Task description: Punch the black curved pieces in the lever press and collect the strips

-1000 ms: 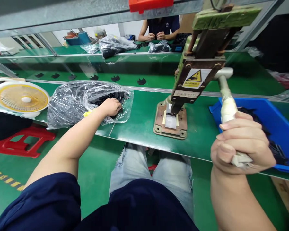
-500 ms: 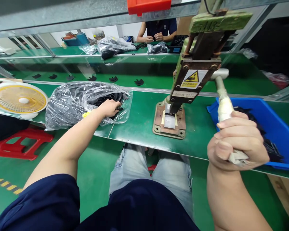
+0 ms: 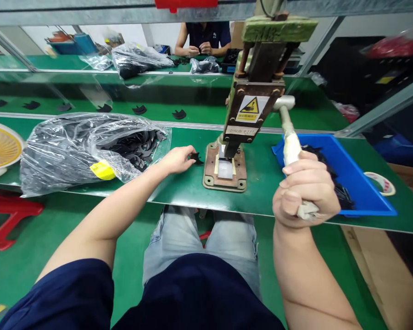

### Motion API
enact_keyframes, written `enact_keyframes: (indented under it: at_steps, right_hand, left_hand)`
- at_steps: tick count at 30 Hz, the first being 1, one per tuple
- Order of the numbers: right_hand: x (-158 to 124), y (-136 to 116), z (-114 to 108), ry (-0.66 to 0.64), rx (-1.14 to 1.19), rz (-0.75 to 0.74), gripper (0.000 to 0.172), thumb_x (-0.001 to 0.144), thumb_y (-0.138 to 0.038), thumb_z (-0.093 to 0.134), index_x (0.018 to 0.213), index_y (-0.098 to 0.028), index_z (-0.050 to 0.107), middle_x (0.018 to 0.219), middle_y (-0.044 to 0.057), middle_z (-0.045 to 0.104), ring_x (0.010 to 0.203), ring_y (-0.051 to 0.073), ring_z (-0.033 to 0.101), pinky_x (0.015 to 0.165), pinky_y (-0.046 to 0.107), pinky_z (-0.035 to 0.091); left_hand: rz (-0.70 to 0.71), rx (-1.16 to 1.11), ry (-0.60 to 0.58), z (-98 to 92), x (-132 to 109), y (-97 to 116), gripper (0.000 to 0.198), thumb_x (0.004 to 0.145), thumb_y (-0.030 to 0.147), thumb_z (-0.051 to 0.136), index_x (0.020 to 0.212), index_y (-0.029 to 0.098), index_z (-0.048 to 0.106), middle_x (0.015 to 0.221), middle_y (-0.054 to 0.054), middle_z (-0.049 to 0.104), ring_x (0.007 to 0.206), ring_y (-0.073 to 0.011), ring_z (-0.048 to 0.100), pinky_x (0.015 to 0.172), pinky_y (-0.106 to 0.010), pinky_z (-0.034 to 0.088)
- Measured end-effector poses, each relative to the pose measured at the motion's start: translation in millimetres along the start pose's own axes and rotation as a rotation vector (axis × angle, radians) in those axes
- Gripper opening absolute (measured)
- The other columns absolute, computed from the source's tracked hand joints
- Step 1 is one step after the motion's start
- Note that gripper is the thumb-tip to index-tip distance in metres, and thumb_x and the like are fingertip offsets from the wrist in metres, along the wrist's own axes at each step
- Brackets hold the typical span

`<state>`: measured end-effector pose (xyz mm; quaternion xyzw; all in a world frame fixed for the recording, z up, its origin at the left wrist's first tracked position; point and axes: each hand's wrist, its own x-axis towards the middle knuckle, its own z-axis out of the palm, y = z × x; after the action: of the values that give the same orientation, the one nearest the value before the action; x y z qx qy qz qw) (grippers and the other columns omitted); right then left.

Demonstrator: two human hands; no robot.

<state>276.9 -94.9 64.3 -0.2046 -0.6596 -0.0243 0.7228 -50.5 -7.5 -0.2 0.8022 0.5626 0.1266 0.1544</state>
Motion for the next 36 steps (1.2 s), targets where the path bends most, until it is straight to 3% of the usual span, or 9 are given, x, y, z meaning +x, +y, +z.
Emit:
enact_keyframes:
  at_steps: [2,4,7,14,18,25,32,36]
  right_hand:
    - [0,0,0,-0.004,-0.005,0.004,0.034,0.087,-0.038,0.069,0.065,-0.022,0.049,0.065,-0.006,0.060,0.077,0.015,0.068,0.103,0.054,0.057]
    - [-1,0,-1,-0.008,-0.007,0.002,0.032,0.087,-0.038,0.068,0.065,-0.023,0.050,0.065,-0.006,0.060,0.077,0.015,0.068,0.103,0.054,0.057]
    - [-2,-2,-2,-0.026,-0.035,0.022,0.030,0.087,-0.037,0.067,0.067,-0.023,0.051,0.066,-0.006,0.060,0.079,0.015,0.069,0.105,0.055,0.057]
    - [-3,-3,-1,-0.002,-0.019,0.022,0.029,0.089,-0.036,0.067,0.068,-0.023,0.051,0.067,-0.006,0.059,0.080,0.015,0.068,0.106,0.054,0.057]
    - [-3,-1,-1,-0.012,-0.002,0.003,0.027,0.088,-0.035,0.067,0.068,-0.023,0.052,0.066,-0.006,0.059,0.080,0.016,0.069,0.104,0.054,0.057]
    - [-3,-2,-1,-0.015,0.002,0.001,0.029,0.091,-0.036,0.066,0.070,-0.023,0.052,0.068,-0.006,0.058,0.081,0.016,0.069,0.106,0.054,0.057]
    - [-5,-2,2,0.019,0.010,0.018,0.028,0.091,-0.037,0.066,0.070,-0.024,0.053,0.067,-0.006,0.057,0.082,0.014,0.068,0.106,0.052,0.057]
    - [-4,-2,0,0.010,-0.007,0.027,0.027,0.091,-0.038,0.065,0.070,-0.025,0.053,0.066,-0.007,0.058,0.079,0.015,0.069,0.104,0.053,0.058]
  left_hand:
    - [-0.065,-0.173,0.027,16.0,4,6,0.019,0.098,0.036,0.068,0.107,0.020,0.069,0.089,-0.002,0.074,0.081,-0.0188,0.069,0.073,-0.028,0.050]
    - [-0.151,-0.333,0.063,25.9,7,7,0.022,0.099,0.043,0.068,0.096,0.021,0.066,0.080,0.000,0.071,0.072,-0.0158,0.065,0.066,-0.026,0.046]
    - [-0.243,-0.556,0.078,27.6,11,9,0.031,0.098,0.049,0.070,0.088,0.021,0.059,0.069,0.002,0.065,0.060,-0.0122,0.058,0.058,-0.023,0.042]
    - [-0.241,-0.899,-0.145,16.9,30,50,0.040,0.101,0.054,0.072,0.092,0.022,0.049,0.068,0.000,0.070,0.053,-0.0101,0.063,0.050,-0.021,0.047]
    - [-0.236,-0.956,-0.278,22.1,44,67,0.044,0.094,0.053,0.081,0.094,0.021,0.050,0.062,0.001,0.067,0.052,-0.0114,0.064,0.054,-0.023,0.053]
    - [-0.256,-0.879,-0.323,22.5,61,73,0.038,0.093,0.046,0.083,0.100,0.020,0.056,0.063,0.003,0.063,0.051,-0.0104,0.063,0.051,-0.021,0.052]
    - [-0.350,-0.710,-0.354,15.6,77,84,0.028,0.091,0.027,0.083,0.111,0.021,0.064,0.069,0.002,0.067,0.049,-0.0132,0.062,0.053,-0.026,0.054]
    - [-0.368,-0.728,-0.349,17.0,78,89,0.031,0.090,0.028,0.084,0.113,0.021,0.064,0.069,0.001,0.067,0.049,-0.0125,0.063,0.051,-0.023,0.053]
